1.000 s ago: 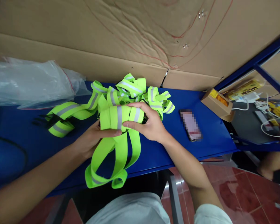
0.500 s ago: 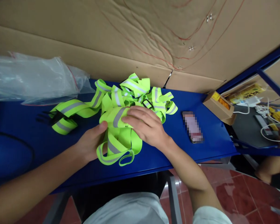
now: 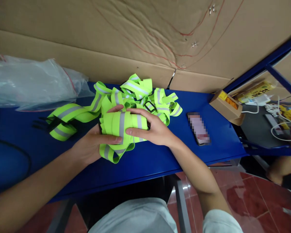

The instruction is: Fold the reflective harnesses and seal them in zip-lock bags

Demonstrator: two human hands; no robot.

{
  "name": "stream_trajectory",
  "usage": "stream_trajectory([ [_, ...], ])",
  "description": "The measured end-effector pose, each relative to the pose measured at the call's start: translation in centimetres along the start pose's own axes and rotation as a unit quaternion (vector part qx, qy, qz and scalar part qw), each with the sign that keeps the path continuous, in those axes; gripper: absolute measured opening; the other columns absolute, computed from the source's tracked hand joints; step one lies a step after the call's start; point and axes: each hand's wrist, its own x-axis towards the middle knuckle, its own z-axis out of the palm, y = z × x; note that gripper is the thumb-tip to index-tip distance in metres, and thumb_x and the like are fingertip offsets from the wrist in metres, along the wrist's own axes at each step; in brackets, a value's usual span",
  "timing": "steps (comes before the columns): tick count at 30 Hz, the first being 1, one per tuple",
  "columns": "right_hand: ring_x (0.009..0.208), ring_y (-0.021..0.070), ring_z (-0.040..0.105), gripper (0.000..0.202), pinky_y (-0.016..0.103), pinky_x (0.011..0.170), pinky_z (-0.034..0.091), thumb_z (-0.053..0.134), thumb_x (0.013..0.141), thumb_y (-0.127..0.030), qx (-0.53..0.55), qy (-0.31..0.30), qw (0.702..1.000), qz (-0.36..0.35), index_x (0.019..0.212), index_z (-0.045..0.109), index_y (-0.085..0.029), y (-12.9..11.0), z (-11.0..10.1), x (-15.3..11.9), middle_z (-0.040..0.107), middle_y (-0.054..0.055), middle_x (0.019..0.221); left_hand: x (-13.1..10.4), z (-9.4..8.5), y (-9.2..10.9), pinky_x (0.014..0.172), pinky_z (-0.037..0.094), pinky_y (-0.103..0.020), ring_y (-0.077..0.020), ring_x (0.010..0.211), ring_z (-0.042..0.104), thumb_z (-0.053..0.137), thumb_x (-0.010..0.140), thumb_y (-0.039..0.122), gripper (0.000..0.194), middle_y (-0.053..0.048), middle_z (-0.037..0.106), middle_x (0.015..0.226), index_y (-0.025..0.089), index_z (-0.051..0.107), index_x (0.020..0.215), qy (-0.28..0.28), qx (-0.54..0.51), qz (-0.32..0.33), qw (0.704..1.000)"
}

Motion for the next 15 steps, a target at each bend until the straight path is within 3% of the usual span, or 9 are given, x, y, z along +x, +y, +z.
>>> stream_trajectory([
  [4, 0.106, 0.0214, 0.073, 0.048, 0.035, 0.093, 0.062, 0.083, 0.087, -0.048, -0.019, 0.055, 0.998, -0.001, 0.126, 0.07, -0.022, 0.19, 0.87, -0.06, 0.077, 0.005, 0.122, 0.09, 0.07, -0.13, 0.071, 0.058, -0.03, -0.0211, 0.089, 0.072, 0.085, 0.05, 0.0, 0.115, 0.002, 0.076, 0.107, 0.033, 0.046, 0.154, 0.002, -0.008, -0.008, 1.0],
  [9, 0.121, 0.0242, 0.069, 0.066, 0.038, 0.101, 0.06, 0.09, 0.079, -0.048, 0.03, 0.015, 0.999, 0.01, 0.136, 0.067, -0.025, -0.1, 0.55, 0.21, 0.072, 0.006, 0.136, 0.15, -0.01, -0.36, 0.071, 0.056, -0.03, -0.0204, 0.088, 0.071, 0.084, 0.049, -0.001, 0.116, 0.004, 0.077, 0.106, 0.035, 0.047, 0.152, -0.014, -0.014, -0.016, 1.0],
  [12, 0.101, 0.0217, 0.073, 0.052, 0.034, 0.085, 0.063, 0.092, 0.077, -0.048, 0.071, -0.001, 0.995, 0.07, 0.119, 0.074, -0.023, -0.15, 0.64, 0.31, 0.078, 0.003, 0.114, 0.22, -0.12, -0.63, 0.073, 0.055, -0.028, -0.0202, 0.091, 0.071, 0.085, 0.05, -0.002, 0.119, 0.004, 0.077, 0.106, 0.036, 0.044, 0.155, -0.019, -0.005, -0.023, 1.0],
  [15, 0.084, 0.0184, 0.071, 0.047, 0.031, 0.073, 0.061, 0.094, 0.073, -0.05, 0.099, 0.036, 0.991, 0.084, 0.106, 0.075, -0.021, -0.21, 1.14, 0.27, 0.077, 0.0, 0.097, 0.32, -0.13, -0.86, 0.075, 0.056, -0.029, -0.0212, 0.095, 0.072, 0.085, 0.049, -0.001, 0.119, 0.004, 0.077, 0.112, 0.036, 0.046, 0.154, -0.009, -0.005, -0.016, 1.0],
])
